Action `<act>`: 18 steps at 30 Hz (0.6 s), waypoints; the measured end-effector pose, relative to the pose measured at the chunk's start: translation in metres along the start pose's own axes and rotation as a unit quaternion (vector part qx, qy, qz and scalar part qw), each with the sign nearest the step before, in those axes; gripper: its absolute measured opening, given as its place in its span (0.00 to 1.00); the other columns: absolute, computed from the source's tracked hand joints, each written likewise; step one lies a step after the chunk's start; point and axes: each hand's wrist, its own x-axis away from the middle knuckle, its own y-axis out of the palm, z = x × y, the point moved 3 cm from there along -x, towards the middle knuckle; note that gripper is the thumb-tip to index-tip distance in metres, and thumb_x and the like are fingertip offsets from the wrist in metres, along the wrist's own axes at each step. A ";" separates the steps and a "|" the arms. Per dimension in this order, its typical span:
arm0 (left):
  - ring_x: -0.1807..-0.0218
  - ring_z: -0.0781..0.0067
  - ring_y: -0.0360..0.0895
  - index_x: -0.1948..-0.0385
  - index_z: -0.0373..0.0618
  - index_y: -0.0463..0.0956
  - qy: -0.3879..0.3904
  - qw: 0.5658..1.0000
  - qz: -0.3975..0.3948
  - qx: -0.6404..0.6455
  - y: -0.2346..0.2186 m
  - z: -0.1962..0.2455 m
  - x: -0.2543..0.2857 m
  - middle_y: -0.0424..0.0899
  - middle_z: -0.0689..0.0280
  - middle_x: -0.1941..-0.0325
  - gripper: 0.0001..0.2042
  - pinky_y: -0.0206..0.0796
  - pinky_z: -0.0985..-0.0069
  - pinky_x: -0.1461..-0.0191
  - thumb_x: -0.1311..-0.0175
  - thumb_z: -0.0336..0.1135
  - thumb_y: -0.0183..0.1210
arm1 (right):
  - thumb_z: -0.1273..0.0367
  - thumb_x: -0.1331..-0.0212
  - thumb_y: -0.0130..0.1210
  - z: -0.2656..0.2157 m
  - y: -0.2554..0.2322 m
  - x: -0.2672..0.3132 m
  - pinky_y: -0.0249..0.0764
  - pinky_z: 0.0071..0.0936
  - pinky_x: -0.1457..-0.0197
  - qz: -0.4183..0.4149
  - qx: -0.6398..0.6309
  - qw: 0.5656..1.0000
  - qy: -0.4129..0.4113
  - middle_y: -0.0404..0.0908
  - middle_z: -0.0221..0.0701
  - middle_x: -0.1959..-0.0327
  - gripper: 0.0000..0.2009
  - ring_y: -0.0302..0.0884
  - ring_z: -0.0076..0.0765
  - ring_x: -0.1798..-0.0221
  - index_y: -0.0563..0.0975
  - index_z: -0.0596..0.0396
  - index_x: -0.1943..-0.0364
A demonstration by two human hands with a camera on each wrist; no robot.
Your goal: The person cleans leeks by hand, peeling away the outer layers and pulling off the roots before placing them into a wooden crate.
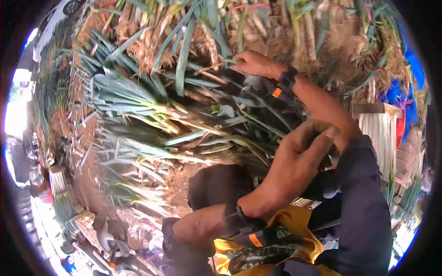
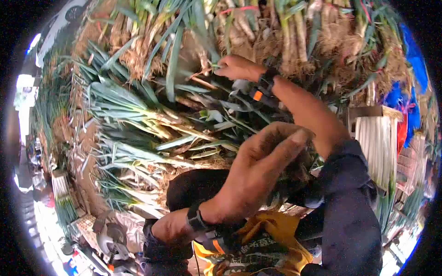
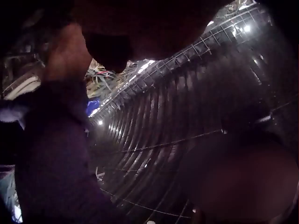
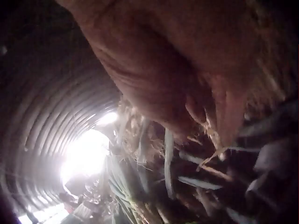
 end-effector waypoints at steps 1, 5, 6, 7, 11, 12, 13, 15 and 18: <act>0.64 0.86 0.71 0.53 0.38 0.76 0.010 1.000 -0.009 0.003 -0.005 0.005 -0.005 0.79 0.72 0.65 0.14 0.65 0.83 0.61 0.23 0.42 0.53 | 0.53 0.36 0.62 0.005 0.010 -0.020 0.73 0.39 0.67 0.022 0.007 1.000 0.000 0.81 0.38 0.71 0.20 0.77 0.34 0.72 0.80 0.61 0.62; 0.66 0.86 0.71 0.54 0.38 0.75 0.013 0.998 0.029 0.046 -0.033 0.029 -0.015 0.79 0.71 0.66 0.14 0.65 0.83 0.62 0.23 0.42 0.53 | 0.47 0.40 0.63 0.061 0.050 -0.112 0.75 0.41 0.53 0.134 -0.023 0.991 0.005 0.82 0.46 0.54 0.31 0.79 0.41 0.56 0.78 0.63 0.49; 0.67 0.85 0.72 0.53 0.38 0.76 0.009 0.997 0.049 0.056 -0.040 0.035 -0.016 0.80 0.70 0.67 0.14 0.65 0.83 0.62 0.23 0.41 0.53 | 0.45 0.40 0.62 0.066 0.057 -0.123 0.73 0.42 0.44 0.175 -0.060 0.983 0.010 0.80 0.50 0.46 0.36 0.78 0.44 0.47 0.74 0.65 0.41; 0.67 0.84 0.73 0.52 0.38 0.76 0.005 0.996 0.069 0.063 -0.046 0.041 -0.018 0.80 0.70 0.67 0.13 0.65 0.83 0.63 0.23 0.40 0.54 | 0.44 0.39 0.61 0.073 0.057 -0.137 0.71 0.42 0.39 0.127 -0.007 0.991 0.043 0.78 0.51 0.41 0.40 0.76 0.45 0.42 0.71 0.65 0.35; 0.69 0.83 0.74 0.50 0.38 0.76 -0.013 0.994 0.090 0.055 -0.061 0.052 -0.028 0.81 0.68 0.68 0.14 0.65 0.82 0.64 0.24 0.40 0.55 | 0.48 0.40 0.64 0.072 0.082 -0.146 0.73 0.43 0.45 0.211 -0.041 0.977 -0.014 0.81 0.47 0.50 0.30 0.77 0.45 0.50 0.77 0.64 0.49; 0.69 0.82 0.73 0.50 0.37 0.76 -0.025 0.993 0.091 0.072 -0.060 0.054 -0.029 0.81 0.68 0.68 0.14 0.65 0.82 0.63 0.23 0.40 0.54 | 0.50 0.40 0.65 0.073 0.087 -0.150 0.73 0.42 0.48 0.208 -0.082 0.975 -0.015 0.81 0.45 0.55 0.27 0.77 0.44 0.54 0.78 0.63 0.55; 0.69 0.82 0.73 0.50 0.37 0.76 -0.022 0.993 0.092 0.068 -0.060 0.056 -0.032 0.81 0.68 0.68 0.14 0.65 0.82 0.63 0.23 0.40 0.54 | 0.51 0.41 0.66 0.072 0.087 -0.154 0.73 0.42 0.51 0.205 -0.120 0.971 -0.019 0.81 0.43 0.60 0.24 0.77 0.43 0.58 0.79 0.62 0.61; 0.69 0.82 0.74 0.50 0.37 0.76 -0.015 0.993 0.095 0.061 -0.060 0.060 -0.037 0.81 0.68 0.68 0.14 0.65 0.81 0.63 0.23 0.39 0.54 | 0.53 0.41 0.67 0.063 0.074 -0.157 0.73 0.40 0.61 0.203 0.021 0.978 0.044 0.80 0.41 0.71 0.21 0.76 0.41 0.69 0.79 0.60 0.65; 0.69 0.82 0.74 0.51 0.37 0.77 -0.002 0.993 0.097 0.066 -0.059 0.064 -0.042 0.81 0.67 0.69 0.13 0.65 0.81 0.64 0.23 0.38 0.53 | 0.52 0.41 0.66 0.031 0.042 -0.114 0.74 0.43 0.63 0.249 -0.040 0.968 -0.022 0.83 0.45 0.67 0.23 0.81 0.46 0.66 0.82 0.59 0.55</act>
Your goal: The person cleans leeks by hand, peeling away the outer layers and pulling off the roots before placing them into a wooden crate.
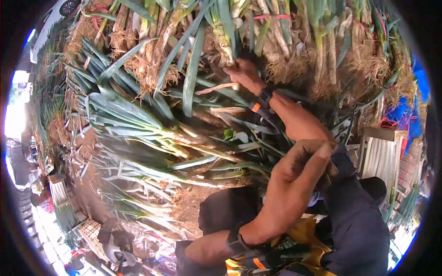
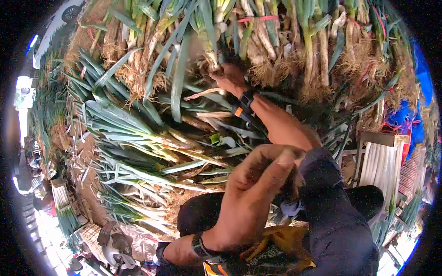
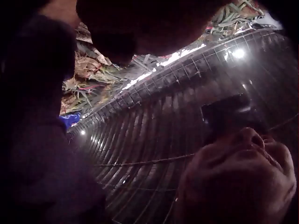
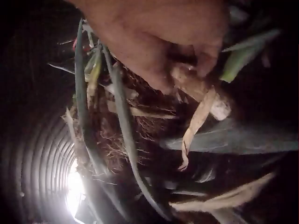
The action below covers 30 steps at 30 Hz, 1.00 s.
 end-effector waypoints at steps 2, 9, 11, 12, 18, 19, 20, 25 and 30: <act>0.68 0.82 0.74 0.51 0.37 0.77 0.009 1.000 0.003 0.001 0.006 0.004 -0.001 0.81 0.67 0.69 0.12 0.65 0.81 0.64 0.23 0.38 0.53 | 0.52 0.41 0.65 -0.010 -0.030 -0.002 0.74 0.44 0.63 0.075 0.029 0.996 -0.026 0.83 0.44 0.67 0.23 0.81 0.45 0.66 0.82 0.58 0.54; 0.70 0.82 0.73 0.52 0.40 0.77 0.088 0.996 0.015 -0.021 0.015 -0.002 -0.011 0.79 0.70 0.69 0.11 0.65 0.82 0.64 0.24 0.38 0.54 | 0.57 0.40 0.66 -0.058 -0.119 0.023 0.71 0.38 0.75 -0.100 -0.008 0.995 -0.002 0.82 0.32 0.78 0.18 0.78 0.30 0.79 0.80 0.60 0.61; 0.70 0.82 0.73 0.53 0.42 0.78 0.100 0.995 0.007 -0.017 0.014 -0.010 -0.013 0.79 0.71 0.69 0.10 0.64 0.82 0.66 0.24 0.38 0.54 | 0.59 0.38 0.65 -0.058 -0.122 0.062 0.72 0.36 0.75 -0.138 -0.089 0.983 0.086 0.82 0.30 0.77 0.17 0.78 0.28 0.78 0.80 0.60 0.60; 0.70 0.82 0.73 0.53 0.43 0.78 0.096 0.995 0.014 -0.005 0.017 -0.015 -0.012 0.79 0.71 0.69 0.10 0.63 0.82 0.66 0.24 0.38 0.55 | 0.59 0.37 0.65 -0.073 -0.129 0.084 0.72 0.35 0.74 -0.130 -0.115 0.970 0.171 0.82 0.29 0.76 0.16 0.78 0.27 0.78 0.80 0.60 0.59; 0.70 0.82 0.74 0.54 0.44 0.79 0.120 0.992 0.010 -0.026 0.026 -0.024 0.015 0.81 0.72 0.68 0.09 0.64 0.83 0.66 0.26 0.37 0.57 | 0.55 0.34 0.62 -0.150 -0.166 0.214 0.75 0.27 0.67 -0.184 -0.156 0.930 0.278 0.80 0.27 0.72 0.18 0.79 0.24 0.71 0.79 0.58 0.63; 0.69 0.82 0.75 0.54 0.44 0.79 0.129 0.991 0.008 -0.019 0.026 -0.026 0.019 0.81 0.72 0.68 0.09 0.64 0.82 0.66 0.26 0.37 0.57 | 0.54 0.33 0.61 -0.106 -0.181 0.223 0.75 0.26 0.66 -0.215 -0.123 0.941 0.231 0.80 0.27 0.72 0.19 0.78 0.24 0.71 0.79 0.58 0.63; 0.69 0.82 0.75 0.54 0.44 0.79 0.141 0.990 0.005 -0.012 0.024 -0.027 0.022 0.81 0.72 0.68 0.09 0.65 0.82 0.65 0.26 0.37 0.57 | 0.53 0.33 0.60 -0.102 -0.194 0.229 0.74 0.26 0.66 -0.233 -0.130 0.942 0.203 0.80 0.27 0.72 0.19 0.78 0.23 0.70 0.79 0.59 0.64; 0.68 0.79 0.76 0.51 0.43 0.79 0.186 0.981 0.056 -0.013 0.017 -0.023 0.041 0.82 0.71 0.66 0.10 0.67 0.81 0.64 0.27 0.35 0.57 | 0.52 0.30 0.57 -0.205 -0.253 0.267 0.70 0.22 0.68 -0.141 -0.106 0.967 0.187 0.79 0.25 0.73 0.20 0.75 0.18 0.71 0.81 0.58 0.63; 0.65 0.79 0.77 0.49 0.43 0.79 0.204 0.977 0.057 -0.014 0.017 -0.030 0.049 0.82 0.71 0.64 0.11 0.70 0.79 0.60 0.27 0.36 0.58 | 0.62 0.30 0.58 -0.229 -0.307 0.325 0.71 0.19 0.60 -0.043 0.262 0.928 -0.262 0.83 0.24 0.64 0.15 0.74 0.13 0.61 0.82 0.59 0.50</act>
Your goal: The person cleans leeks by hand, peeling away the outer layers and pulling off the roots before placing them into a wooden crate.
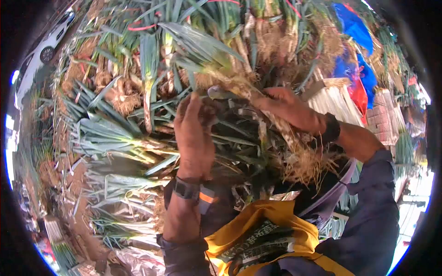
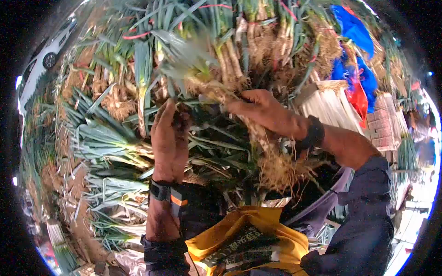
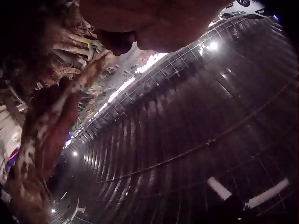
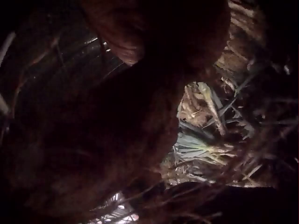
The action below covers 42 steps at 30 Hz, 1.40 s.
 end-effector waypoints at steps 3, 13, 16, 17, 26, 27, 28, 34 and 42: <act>0.62 0.76 0.76 0.48 0.40 0.78 -0.009 0.998 -0.063 -0.006 -0.004 -0.006 -0.003 0.81 0.68 0.62 0.15 0.70 0.77 0.53 0.27 0.40 0.58 | 0.64 0.30 0.59 -0.062 -0.038 0.015 0.72 0.19 0.54 -0.025 -0.387 0.876 0.287 0.82 0.24 0.61 0.15 0.74 0.14 0.56 0.80 0.60 0.46; 0.49 0.69 0.79 0.40 0.38 0.72 0.028 0.971 -0.227 0.076 0.056 0.045 0.016 0.83 0.62 0.50 0.20 0.71 0.69 0.42 0.24 0.42 0.54 | 0.63 0.36 0.64 -0.107 -0.025 0.033 0.77 0.32 0.49 -0.026 -0.212 0.973 0.086 0.82 0.42 0.54 0.22 0.81 0.38 0.52 0.76 0.61 0.42; 0.49 0.68 0.80 0.41 0.38 0.73 0.063 0.978 -0.192 0.060 0.028 0.029 -0.017 0.83 0.63 0.50 0.18 0.74 0.66 0.45 0.27 0.38 0.57 | 0.64 0.39 0.66 -0.125 -0.055 0.043 0.78 0.37 0.47 -0.043 -0.098 0.989 0.105 0.81 0.47 0.53 0.24 0.83 0.48 0.51 0.75 0.61 0.42; 0.49 0.68 0.81 0.42 0.38 0.73 0.075 0.981 -0.169 0.053 0.020 0.026 -0.027 0.83 0.64 0.50 0.19 0.75 0.66 0.46 0.28 0.38 0.58 | 0.64 0.39 0.66 -0.128 -0.072 0.049 0.78 0.37 0.48 -0.043 -0.055 0.991 0.114 0.82 0.46 0.54 0.23 0.83 0.46 0.51 0.76 0.61 0.42; 0.49 0.67 0.81 0.42 0.44 0.73 0.068 0.969 -0.233 0.051 0.037 0.024 -0.030 0.82 0.65 0.47 0.18 0.77 0.62 0.46 0.31 0.35 0.62 | 0.65 0.35 0.63 -0.159 -0.092 0.080 0.77 0.31 0.61 -0.130 -0.164 0.946 0.248 0.83 0.36 0.66 0.14 0.82 0.29 0.65 0.80 0.59 0.52; 0.49 0.67 0.81 0.41 0.44 0.73 0.063 0.970 -0.229 0.045 0.040 0.020 -0.030 0.82 0.65 0.47 0.18 0.77 0.63 0.46 0.30 0.36 0.62 | 0.64 0.35 0.63 -0.150 -0.075 0.066 0.77 0.31 0.62 -0.105 -0.230 0.915 0.315 0.83 0.36 0.67 0.14 0.82 0.30 0.67 0.80 0.60 0.52; 0.49 0.67 0.81 0.41 0.44 0.72 0.061 0.972 -0.222 0.035 0.039 0.016 -0.029 0.82 0.65 0.47 0.18 0.77 0.63 0.46 0.30 0.36 0.61 | 0.63 0.36 0.63 -0.133 -0.055 0.049 0.77 0.31 0.63 -0.062 -0.230 0.916 0.322 0.83 0.37 0.68 0.15 0.82 0.31 0.68 0.80 0.60 0.53; 0.52 0.70 0.81 0.42 0.41 0.73 0.078 0.968 -0.237 -0.034 0.033 0.005 -0.017 0.83 0.62 0.52 0.21 0.75 0.72 0.50 0.23 0.49 0.52 | 0.61 0.41 0.67 -0.063 0.039 -0.042 0.77 0.34 0.62 0.243 -0.195 0.943 0.121 0.83 0.43 0.67 0.19 0.83 0.38 0.66 0.80 0.62 0.55; 0.55 0.71 0.82 0.43 0.40 0.73 0.161 0.947 -0.263 -0.090 0.033 0.026 -0.021 0.83 0.65 0.52 0.19 0.75 0.69 0.50 0.27 0.43 0.57 | 0.77 0.34 0.58 -0.055 0.064 -0.015 0.78 0.22 0.48 0.257 -0.567 0.772 0.130 0.85 0.29 0.55 0.13 0.81 0.21 0.52 0.77 0.57 0.46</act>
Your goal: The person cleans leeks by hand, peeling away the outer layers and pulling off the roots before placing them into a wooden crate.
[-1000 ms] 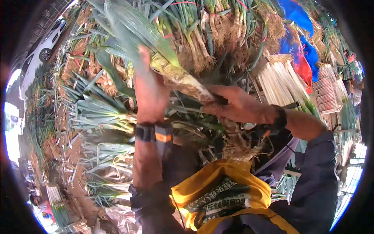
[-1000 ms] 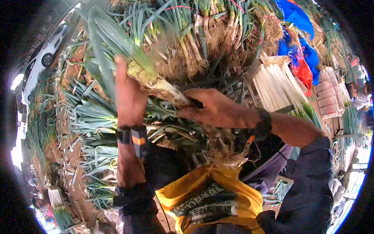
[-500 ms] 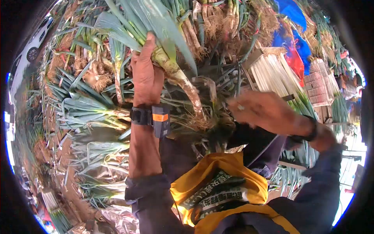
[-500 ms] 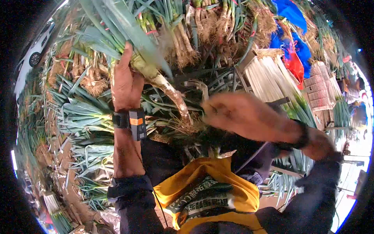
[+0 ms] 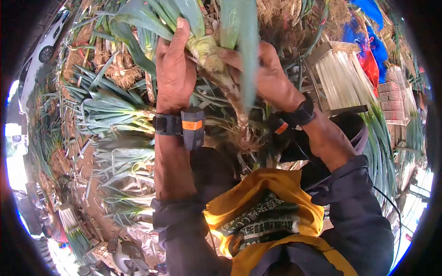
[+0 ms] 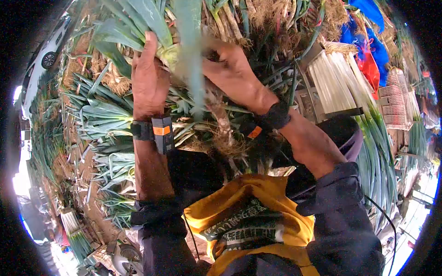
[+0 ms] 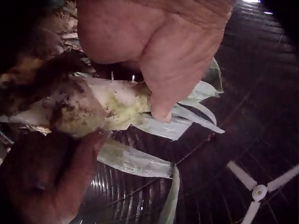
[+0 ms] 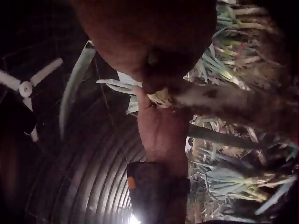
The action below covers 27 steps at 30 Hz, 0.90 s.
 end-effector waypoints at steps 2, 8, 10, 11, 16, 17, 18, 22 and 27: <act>0.56 0.71 0.83 0.43 0.40 0.73 -0.009 1.000 0.014 -0.007 0.005 -0.001 0.004 0.83 0.65 0.52 0.19 0.75 0.69 0.49 0.27 0.43 0.58 | 0.73 0.32 0.58 0.019 -0.001 0.011 0.77 0.19 0.58 0.040 -0.062 0.997 -0.036 0.82 0.25 0.58 0.17 0.78 0.18 0.59 0.75 0.54 0.40; 0.45 0.69 0.77 0.38 0.45 0.71 -0.030 0.999 0.025 0.022 -0.016 -0.018 0.000 0.81 0.67 0.44 0.22 0.68 0.64 0.38 0.29 0.43 0.61 | 0.65 0.31 0.58 -0.007 -0.001 0.017 0.58 0.15 0.75 -0.029 -0.015 0.992 0.124 0.79 0.18 0.67 0.16 0.67 0.10 0.74 0.77 0.55 0.43; 0.45 0.68 0.77 0.38 0.46 0.72 -0.029 0.999 0.031 0.027 -0.020 -0.017 0.000 0.82 0.67 0.45 0.22 0.67 0.64 0.38 0.29 0.44 0.61 | 0.66 0.31 0.58 -0.027 0.008 0.019 0.57 0.16 0.76 -0.016 0.006 0.992 0.128 0.78 0.17 0.69 0.15 0.65 0.09 0.76 0.78 0.55 0.43; 0.46 0.68 0.77 0.38 0.46 0.72 -0.028 0.999 0.034 0.031 -0.023 -0.017 0.000 0.82 0.67 0.46 0.21 0.67 0.63 0.38 0.28 0.44 0.61 | 0.66 0.31 0.58 -0.032 0.011 0.020 0.56 0.17 0.77 -0.008 0.017 0.991 0.129 0.78 0.17 0.70 0.15 0.64 0.09 0.77 0.78 0.55 0.44; 0.53 0.67 0.79 0.46 0.41 0.75 -0.068 0.995 0.075 0.003 -0.037 -0.007 0.000 0.83 0.63 0.52 0.21 0.71 0.67 0.47 0.26 0.50 0.55 | 0.66 0.31 0.58 -0.039 0.010 0.037 0.57 0.16 0.76 -0.038 0.028 0.985 0.165 0.79 0.18 0.69 0.14 0.64 0.09 0.76 0.78 0.54 0.45; 0.55 0.67 0.79 0.48 0.40 0.76 -0.086 0.993 0.086 -0.005 -0.039 -0.002 0.001 0.83 0.61 0.53 0.21 0.71 0.68 0.49 0.25 0.51 0.54 | 0.67 0.32 0.58 -0.043 0.014 0.039 0.58 0.16 0.76 -0.032 0.039 0.984 0.171 0.79 0.18 0.69 0.14 0.65 0.09 0.76 0.78 0.54 0.45; 0.59 0.67 0.78 0.52 0.36 0.74 -0.084 0.991 0.101 0.024 -0.046 0.003 -0.002 0.81 0.59 0.58 0.23 0.72 0.69 0.54 0.23 0.53 0.50 | 0.68 0.31 0.57 -0.027 0.011 0.042 0.65 0.14 0.69 -0.018 0.103 0.992 0.065 0.81 0.19 0.66 0.13 0.72 0.11 0.69 0.79 0.53 0.46; 0.62 0.67 0.75 0.51 0.34 0.72 -0.045 0.988 0.119 0.084 -0.071 0.002 -0.009 0.78 0.61 0.64 0.23 0.73 0.70 0.55 0.22 0.51 0.48 | 0.73 0.37 0.60 0.001 -0.011 0.053 0.73 0.25 0.52 -0.034 0.123 0.977 0.168 0.82 0.28 0.56 0.17 0.78 0.27 0.55 0.78 0.54 0.44; 0.59 0.61 0.77 0.43 0.37 0.70 0.005 0.991 0.117 -0.059 -0.071 0.009 0.007 0.80 0.56 0.57 0.19 0.74 0.64 0.51 0.27 0.41 0.56 | 0.72 0.43 0.63 0.008 -0.028 0.066 0.72 0.38 0.40 -0.146 0.512 0.845 -0.051 0.79 0.42 0.44 0.25 0.77 0.48 0.44 0.74 0.55 0.39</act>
